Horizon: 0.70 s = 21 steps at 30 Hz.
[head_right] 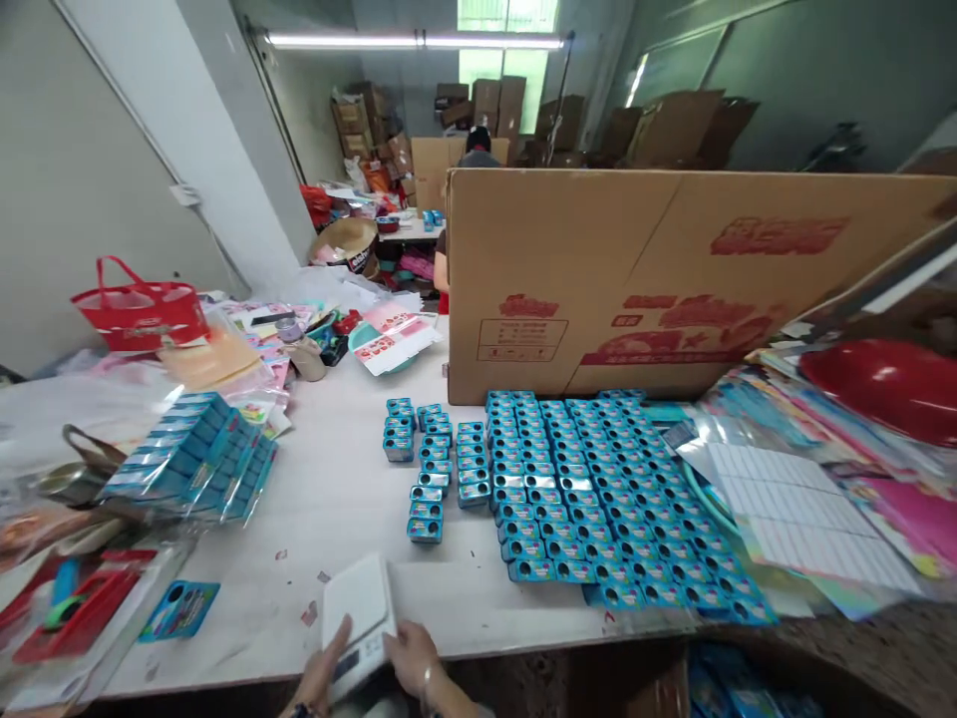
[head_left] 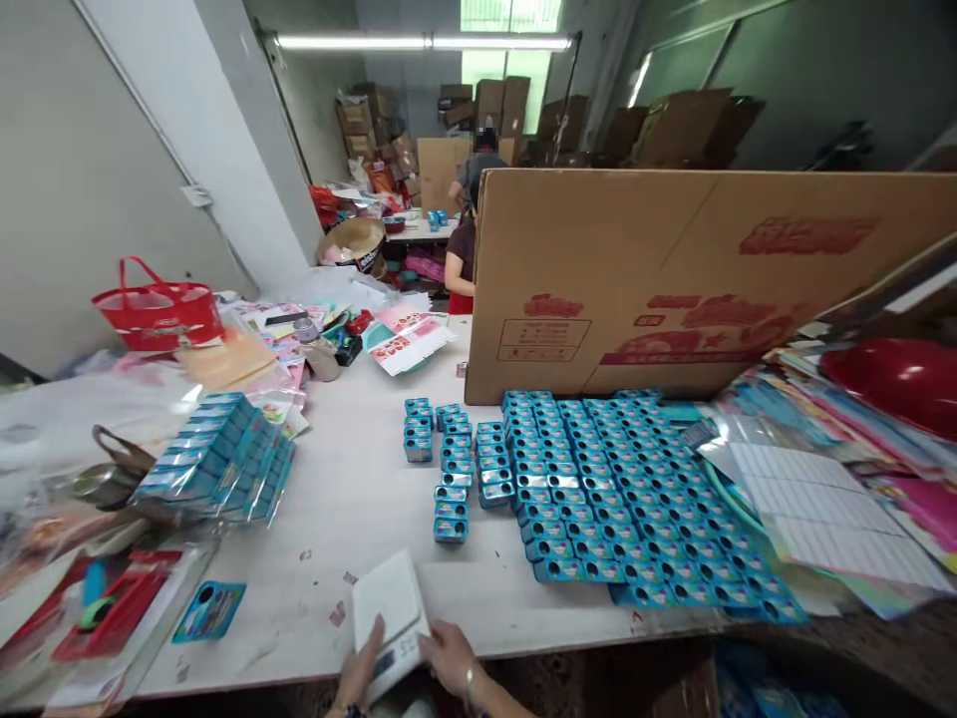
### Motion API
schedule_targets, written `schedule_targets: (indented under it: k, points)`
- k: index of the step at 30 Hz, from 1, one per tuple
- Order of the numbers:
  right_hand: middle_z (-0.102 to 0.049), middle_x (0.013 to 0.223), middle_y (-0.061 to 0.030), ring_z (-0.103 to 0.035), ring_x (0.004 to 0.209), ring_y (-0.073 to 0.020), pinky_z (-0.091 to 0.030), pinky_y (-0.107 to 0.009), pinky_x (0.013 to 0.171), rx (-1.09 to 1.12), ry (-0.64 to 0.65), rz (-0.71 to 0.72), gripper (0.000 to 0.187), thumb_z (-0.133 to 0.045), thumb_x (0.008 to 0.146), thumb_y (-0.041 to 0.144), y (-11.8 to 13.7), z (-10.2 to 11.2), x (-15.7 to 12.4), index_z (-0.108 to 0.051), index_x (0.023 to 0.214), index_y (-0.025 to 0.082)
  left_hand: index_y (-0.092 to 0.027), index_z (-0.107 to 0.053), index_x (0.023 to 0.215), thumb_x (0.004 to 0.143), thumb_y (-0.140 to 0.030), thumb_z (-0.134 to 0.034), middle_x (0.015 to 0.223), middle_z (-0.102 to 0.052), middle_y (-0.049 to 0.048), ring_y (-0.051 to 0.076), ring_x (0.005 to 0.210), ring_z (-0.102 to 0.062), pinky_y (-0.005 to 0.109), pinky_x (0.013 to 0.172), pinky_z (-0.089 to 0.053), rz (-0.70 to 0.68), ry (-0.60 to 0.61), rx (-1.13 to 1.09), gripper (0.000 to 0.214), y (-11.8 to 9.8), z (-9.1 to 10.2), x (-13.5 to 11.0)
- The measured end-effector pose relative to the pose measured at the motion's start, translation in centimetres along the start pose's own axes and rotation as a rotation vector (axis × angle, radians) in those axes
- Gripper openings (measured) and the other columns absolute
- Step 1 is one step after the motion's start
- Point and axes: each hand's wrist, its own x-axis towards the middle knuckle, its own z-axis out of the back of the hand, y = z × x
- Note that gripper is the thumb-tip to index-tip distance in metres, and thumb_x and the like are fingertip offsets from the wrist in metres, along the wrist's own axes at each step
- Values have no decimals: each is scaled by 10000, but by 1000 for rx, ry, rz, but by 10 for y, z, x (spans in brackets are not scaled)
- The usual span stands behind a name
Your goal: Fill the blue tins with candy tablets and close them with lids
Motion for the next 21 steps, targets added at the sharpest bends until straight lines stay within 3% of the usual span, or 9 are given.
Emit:
schedule_targets:
  k: [3,5,8,10,12,13,16,18,21]
  points:
    - [-635,669,-6,-610,681,-193,-459,-297,649,-144,17,28,257,-656,700,408,33,-32,31,-712,851,208,-188,-570,847,644,-461,-767,1162,-633,213,397,1263,-494,493,1017,-441,-152,-208,141,393,-38,46,27]
    - [-654,727,-9,-618,715,-184,-455,-284,676,-176,-11,28,306,-650,711,354,43,-38,40,-710,972,208,-190,-552,839,629,-468,-768,1165,-627,206,404,1253,-497,495,1035,-415,-280,-279,245,410,-68,72,46]
    - [-650,733,-9,-611,718,-170,-457,-274,685,-109,-107,42,310,-632,723,351,43,-22,37,-703,985,200,-176,-551,916,594,-470,-771,1213,-593,221,455,1287,-432,564,1036,-370,-332,-406,406,488,-114,95,65]
    - [-615,664,3,-584,649,-159,-458,-276,654,-10,-188,37,304,-625,714,392,36,2,28,-691,929,187,-133,-518,1073,546,-454,-789,1344,-467,289,503,1344,-311,624,1055,-290,-326,-598,465,674,-137,93,69]
    - [-569,607,14,-545,577,-148,-448,-275,594,114,-280,18,323,-617,687,453,24,30,20,-661,854,179,-93,-421,1241,551,-430,-778,1444,-315,327,510,1381,-208,643,1080,-207,-441,-743,479,846,-148,77,66]
    - [-552,593,14,-532,559,-147,-439,-272,566,173,-326,8,335,-613,668,486,17,45,17,-640,805,182,-87,-378,1290,573,-421,-764,1471,-271,325,494,1396,-179,630,1098,-177,-531,-736,472,880,-148,62,62]
    - [-545,590,-2,-538,559,-160,-438,-273,522,263,-430,-27,386,-612,623,570,1,90,18,-588,714,195,-116,-416,1270,644,-388,-731,1469,-331,268,414,1405,-239,522,1142,-191,-649,-386,369,752,-124,4,49]
    - [-578,623,-22,-571,592,-183,-471,-295,545,239,-483,-3,427,-599,635,600,3,121,24,-605,760,192,-133,-487,1186,680,-357,-728,1410,-430,238,375,1340,-387,455,1118,-281,-458,-114,213,603,-93,-39,39]
    - [-669,799,-82,-636,751,-229,-525,-345,699,81,-569,129,457,-550,730,571,33,172,43,-644,932,173,-143,-546,1109,762,-415,-689,1307,-543,228,355,1215,-536,466,1054,-358,30,225,51,463,-39,-98,25]
